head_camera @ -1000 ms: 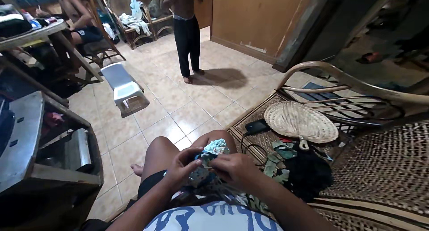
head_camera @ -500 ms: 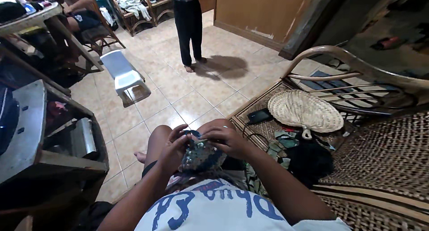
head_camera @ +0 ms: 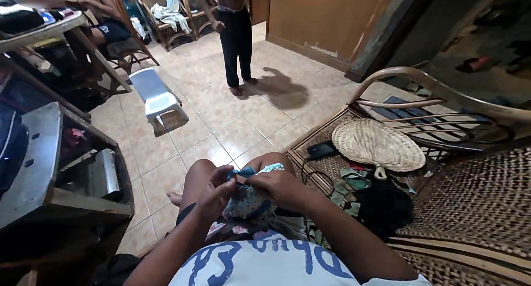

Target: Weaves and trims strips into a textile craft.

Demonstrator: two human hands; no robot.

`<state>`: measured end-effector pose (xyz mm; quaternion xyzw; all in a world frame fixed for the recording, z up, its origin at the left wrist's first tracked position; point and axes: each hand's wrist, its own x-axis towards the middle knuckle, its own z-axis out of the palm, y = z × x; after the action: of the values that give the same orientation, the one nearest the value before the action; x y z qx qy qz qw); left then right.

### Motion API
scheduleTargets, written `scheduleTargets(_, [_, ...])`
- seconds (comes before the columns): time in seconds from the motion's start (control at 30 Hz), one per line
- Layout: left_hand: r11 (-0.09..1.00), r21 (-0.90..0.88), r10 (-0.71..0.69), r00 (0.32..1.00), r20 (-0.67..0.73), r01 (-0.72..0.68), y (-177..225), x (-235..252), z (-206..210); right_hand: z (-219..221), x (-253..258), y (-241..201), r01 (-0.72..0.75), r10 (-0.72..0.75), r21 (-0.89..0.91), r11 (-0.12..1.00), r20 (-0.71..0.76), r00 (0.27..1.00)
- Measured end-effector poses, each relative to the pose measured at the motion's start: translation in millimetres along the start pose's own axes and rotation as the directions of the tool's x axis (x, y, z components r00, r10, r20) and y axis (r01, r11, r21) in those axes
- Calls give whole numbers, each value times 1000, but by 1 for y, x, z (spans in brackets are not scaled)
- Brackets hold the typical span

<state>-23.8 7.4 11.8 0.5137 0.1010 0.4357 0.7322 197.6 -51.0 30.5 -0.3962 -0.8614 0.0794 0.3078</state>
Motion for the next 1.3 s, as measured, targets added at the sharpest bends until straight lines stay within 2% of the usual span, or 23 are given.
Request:
scheduleTargets(0.07, [1000,6,-9,994,-110,10,6,-1,-8,-2,-3,-2,-17,17,-28,999,0,1000])
scheduleTargets(0.1, [999,20,-22,975,-222,27,9,-1,-12,-3,-4,-3,-28,28,-40,999,-7,1000])
scheduleTargets(0.2, [961,159,-112,841,-529,227,20,8,-21,-6,-8,-3,-78,77,-73,994,-17,997])
scheduleTargets(0.23, [918,234,-122,787,-605,321,22,10,-24,-7,-8,-4,-97,97,-77,992,-15,995])
scheduleTargets(0.27, [861,337,-89,765,-637,381,20,9,-29,-8,-8,-4,-113,112,-79,991,-15,994])
scheduleTargets(0.33, [721,584,40,819,-572,373,16,3,-41,-9,-7,-3,-114,111,-87,990,-37,993])
scheduleTargets(0.4, [549,800,140,917,-374,243,12,2,-44,-10,-7,-3,-107,105,-85,991,-36,994])
scheduleTargets(0.43, [490,859,135,961,-240,146,12,3,-38,-9,-6,-3,-101,99,-74,992,-24,995])
scheduleTargets(0.5, [472,879,63,997,44,-69,17,10,-7,-7,-5,-5,-81,81,-51,995,-15,997])
scheduleTargets(0.57, [479,864,-27,981,191,-155,17,14,18,-5,-5,-6,-58,55,-55,997,-42,998])
scheduleTargets(0.67, [496,852,-43,975,217,-167,-4,12,17,0,-9,-4,-29,22,-69,997,-98,995])
scheduleTargets(0.8, [611,787,-132,969,208,-86,-4,12,13,0,-13,1,-26,17,-69,997,-122,992])
scheduleTargets(0.87, [576,811,-131,968,216,-103,-2,10,12,1,-15,1,-57,50,-49,997,-128,990])
scheduleTargets(1.07, [414,881,10,968,250,-231,-6,6,9,-5,-17,0,-149,155,58,987,-100,983])
scheduleTargets(1.2, [370,910,11,980,197,-187,-9,2,11,-14,-18,1,-227,233,139,964,-31,972])
scheduleTargets(1.3, [408,897,-8,982,189,-170,-9,2,9,-23,-13,6,-248,248,200,948,26,968])
